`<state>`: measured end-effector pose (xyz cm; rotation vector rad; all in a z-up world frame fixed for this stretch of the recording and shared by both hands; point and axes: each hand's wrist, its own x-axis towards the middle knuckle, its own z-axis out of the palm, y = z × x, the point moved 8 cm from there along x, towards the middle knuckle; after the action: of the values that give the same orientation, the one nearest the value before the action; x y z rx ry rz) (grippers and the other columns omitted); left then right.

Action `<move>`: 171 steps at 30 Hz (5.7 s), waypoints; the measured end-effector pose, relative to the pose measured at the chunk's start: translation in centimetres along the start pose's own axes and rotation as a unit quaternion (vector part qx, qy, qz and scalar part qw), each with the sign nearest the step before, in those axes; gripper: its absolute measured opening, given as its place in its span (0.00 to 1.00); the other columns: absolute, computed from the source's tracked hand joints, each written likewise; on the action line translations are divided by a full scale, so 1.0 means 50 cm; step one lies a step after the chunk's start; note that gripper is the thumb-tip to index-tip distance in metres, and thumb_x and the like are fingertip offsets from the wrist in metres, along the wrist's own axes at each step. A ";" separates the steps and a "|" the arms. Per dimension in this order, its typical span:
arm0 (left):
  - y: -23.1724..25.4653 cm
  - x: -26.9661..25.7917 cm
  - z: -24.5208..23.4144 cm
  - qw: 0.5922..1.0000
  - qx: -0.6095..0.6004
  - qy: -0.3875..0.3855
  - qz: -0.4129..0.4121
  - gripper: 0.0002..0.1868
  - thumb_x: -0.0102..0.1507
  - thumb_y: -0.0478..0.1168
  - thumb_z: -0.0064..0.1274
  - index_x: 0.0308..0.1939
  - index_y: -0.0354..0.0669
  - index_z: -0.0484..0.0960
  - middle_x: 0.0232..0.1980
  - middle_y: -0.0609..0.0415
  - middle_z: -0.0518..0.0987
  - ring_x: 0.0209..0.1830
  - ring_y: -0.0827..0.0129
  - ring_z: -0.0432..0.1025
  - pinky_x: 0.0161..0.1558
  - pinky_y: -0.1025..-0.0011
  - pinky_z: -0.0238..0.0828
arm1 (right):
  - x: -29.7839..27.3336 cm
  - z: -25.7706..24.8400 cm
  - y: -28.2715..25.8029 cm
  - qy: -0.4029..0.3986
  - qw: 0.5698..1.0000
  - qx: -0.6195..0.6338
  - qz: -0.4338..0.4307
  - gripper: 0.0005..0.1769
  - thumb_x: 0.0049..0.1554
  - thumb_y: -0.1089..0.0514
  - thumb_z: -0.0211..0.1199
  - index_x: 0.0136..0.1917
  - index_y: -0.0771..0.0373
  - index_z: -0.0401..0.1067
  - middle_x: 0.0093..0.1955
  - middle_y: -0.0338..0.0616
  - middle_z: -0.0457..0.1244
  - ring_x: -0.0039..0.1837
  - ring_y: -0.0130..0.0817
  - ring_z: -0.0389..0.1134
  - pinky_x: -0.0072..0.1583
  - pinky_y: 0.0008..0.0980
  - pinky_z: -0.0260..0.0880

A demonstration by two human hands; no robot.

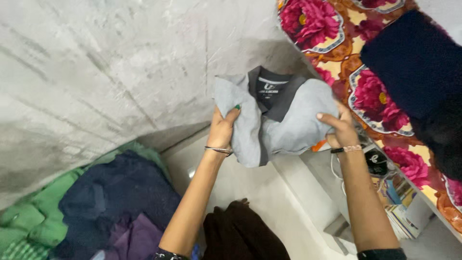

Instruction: The person wipes a concrete shelf with a cloth, then lays a floral-patterned cloth on the shelf. They proceed to fold several shirts and place them on the cloth.

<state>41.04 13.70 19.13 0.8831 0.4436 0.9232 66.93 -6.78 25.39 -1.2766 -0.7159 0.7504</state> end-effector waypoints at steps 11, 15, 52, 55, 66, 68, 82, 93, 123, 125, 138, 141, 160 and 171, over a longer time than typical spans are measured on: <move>-0.092 0.335 0.493 0.994 -0.033 -0.099 0.016 0.32 0.63 0.33 0.51 0.71 0.33 0.65 0.65 0.43 0.75 0.63 0.59 0.71 0.63 0.66 0.66 | 0.295 -0.290 -0.430 0.114 0.942 -0.285 -0.138 0.29 0.56 0.74 0.61 0.71 0.70 0.72 0.59 0.46 0.69 0.56 0.33 0.72 0.59 0.33 0.73; -0.166 0.477 0.610 0.985 -0.095 -0.138 0.027 0.35 0.64 0.33 0.50 0.75 0.33 0.58 0.70 0.43 0.71 0.66 0.57 0.69 0.66 0.64 0.64 | 0.415 -0.425 -0.497 0.227 0.852 -0.419 -0.216 0.24 0.53 0.71 0.64 0.64 0.66 0.72 0.50 0.47 0.68 0.46 0.35 0.71 0.47 0.32 0.70; -0.299 1.059 1.149 0.636 0.360 -0.338 0.593 0.33 0.51 0.47 0.65 0.57 0.37 0.75 0.47 0.40 0.81 0.45 0.43 0.76 0.43 0.51 0.73 | 0.799 -0.636 -0.331 0.271 0.400 -0.855 -0.190 0.23 0.55 0.50 0.71 0.62 0.58 0.77 0.60 0.47 0.68 0.60 0.47 0.70 0.59 0.51 0.68; -0.304 1.050 1.105 0.628 0.448 -0.333 0.542 0.26 0.53 0.49 0.66 0.48 0.36 0.79 0.41 0.38 0.81 0.41 0.42 0.77 0.40 0.51 0.75 | 0.782 -0.562 -0.305 0.268 0.415 -0.841 -0.220 0.25 0.55 0.49 0.72 0.62 0.59 0.76 0.62 0.46 0.67 0.63 0.46 0.67 0.59 0.50 0.67; -0.252 0.880 0.763 0.632 0.672 -0.162 0.351 0.34 0.57 0.61 0.62 0.51 0.37 0.73 0.45 0.38 0.81 0.38 0.46 0.78 0.32 0.56 0.76 | 0.648 -0.240 -0.175 -0.005 0.748 -0.638 -0.181 0.48 0.47 0.35 0.69 0.72 0.65 0.64 0.70 0.58 0.60 0.69 0.56 0.61 0.67 0.49 0.60; -0.257 0.872 0.734 0.631 0.696 -0.123 0.320 0.44 0.57 0.66 0.62 0.62 0.37 0.67 0.50 0.34 0.79 0.36 0.44 0.78 0.29 0.56 0.76 | 0.612 -0.218 -0.167 0.029 0.705 -0.680 -0.200 0.50 0.48 0.35 0.68 0.74 0.64 0.62 0.71 0.59 0.60 0.70 0.56 0.61 0.67 0.48 0.59; -0.202 0.847 0.759 0.549 0.722 -0.219 0.359 0.30 0.47 0.54 0.64 0.46 0.41 0.74 0.34 0.41 0.81 0.34 0.47 0.79 0.33 0.52 0.74 | 0.610 -0.237 -0.175 -0.064 0.739 -0.641 -0.198 0.38 0.51 0.44 0.67 0.71 0.63 0.67 0.67 0.53 0.66 0.64 0.51 0.67 0.62 0.45 0.66; -0.550 1.221 1.143 0.607 0.701 -0.296 0.230 0.33 0.62 0.65 0.50 0.58 0.43 0.80 0.65 0.42 0.75 0.60 0.46 0.73 0.53 0.48 0.69 | 0.802 -0.857 -0.247 0.484 0.519 -0.698 0.097 0.34 0.65 0.31 0.52 0.51 0.65 0.79 0.44 0.66 0.69 0.46 0.65 0.71 0.47 0.57 0.71; -0.524 1.123 1.133 0.573 0.615 -0.274 0.467 0.27 0.60 0.49 0.55 0.58 0.35 0.74 0.63 0.43 0.71 0.63 0.51 0.65 0.61 0.54 0.62 | 0.817 -0.726 -0.272 0.433 0.471 -0.744 -0.195 0.12 0.60 0.59 0.68 0.57 0.61 0.72 0.59 0.52 0.62 0.59 0.51 0.64 0.58 0.50 0.66; -0.539 1.127 1.128 0.564 0.613 -0.263 0.487 0.30 0.60 0.50 0.55 0.59 0.33 0.73 0.65 0.41 0.70 0.62 0.51 0.64 0.59 0.55 0.62 | 0.839 -0.703 -0.252 0.373 0.510 -0.753 -0.183 0.14 0.62 0.57 0.66 0.60 0.61 0.73 0.60 0.52 0.62 0.60 0.51 0.63 0.62 0.51 0.64; -0.521 1.086 1.138 0.573 0.535 -0.371 0.498 0.26 0.59 0.49 0.54 0.60 0.43 0.79 0.64 0.50 0.74 0.59 0.52 0.65 0.57 0.50 0.61 | 0.925 -0.684 -0.151 0.276 0.546 -0.786 -0.089 0.39 0.63 0.31 0.51 0.76 0.58 0.64 0.75 0.60 0.54 0.76 0.57 0.51 0.72 0.59 0.47; -0.525 1.106 1.131 0.583 0.538 -0.372 0.482 0.28 0.61 0.52 0.55 0.60 0.41 0.78 0.64 0.52 0.74 0.60 0.49 0.64 0.58 0.51 0.63 | 0.932 -0.702 -0.152 0.271 0.577 -0.769 -0.050 0.40 0.64 0.29 0.47 0.77 0.58 0.63 0.78 0.57 0.52 0.79 0.55 0.50 0.74 0.58 0.44; -0.432 0.981 1.035 0.515 0.536 -0.415 0.524 0.24 0.64 0.50 0.52 0.59 0.41 0.78 0.70 0.45 0.68 0.71 0.47 0.61 0.69 0.49 0.58 | 0.930 -0.741 -0.126 0.297 0.577 -0.761 0.011 0.36 0.64 0.29 0.43 0.79 0.43 0.61 0.82 0.47 0.45 0.81 0.53 0.41 0.73 0.72 0.33; -0.209 0.733 0.690 0.607 0.569 -0.421 0.361 0.34 0.61 0.58 0.54 0.64 0.38 0.75 0.73 0.49 0.66 0.75 0.48 0.56 0.72 0.46 0.44 | 0.851 -0.658 -0.122 0.206 0.646 -0.735 0.017 0.38 0.62 0.31 0.49 0.76 0.55 0.61 0.81 0.55 0.45 0.82 0.59 0.40 0.69 0.73 0.36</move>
<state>89.54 25.16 31.77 2.6832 -0.3050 0.7144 118.66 8.77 28.78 -2.8143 -0.9023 -0.3714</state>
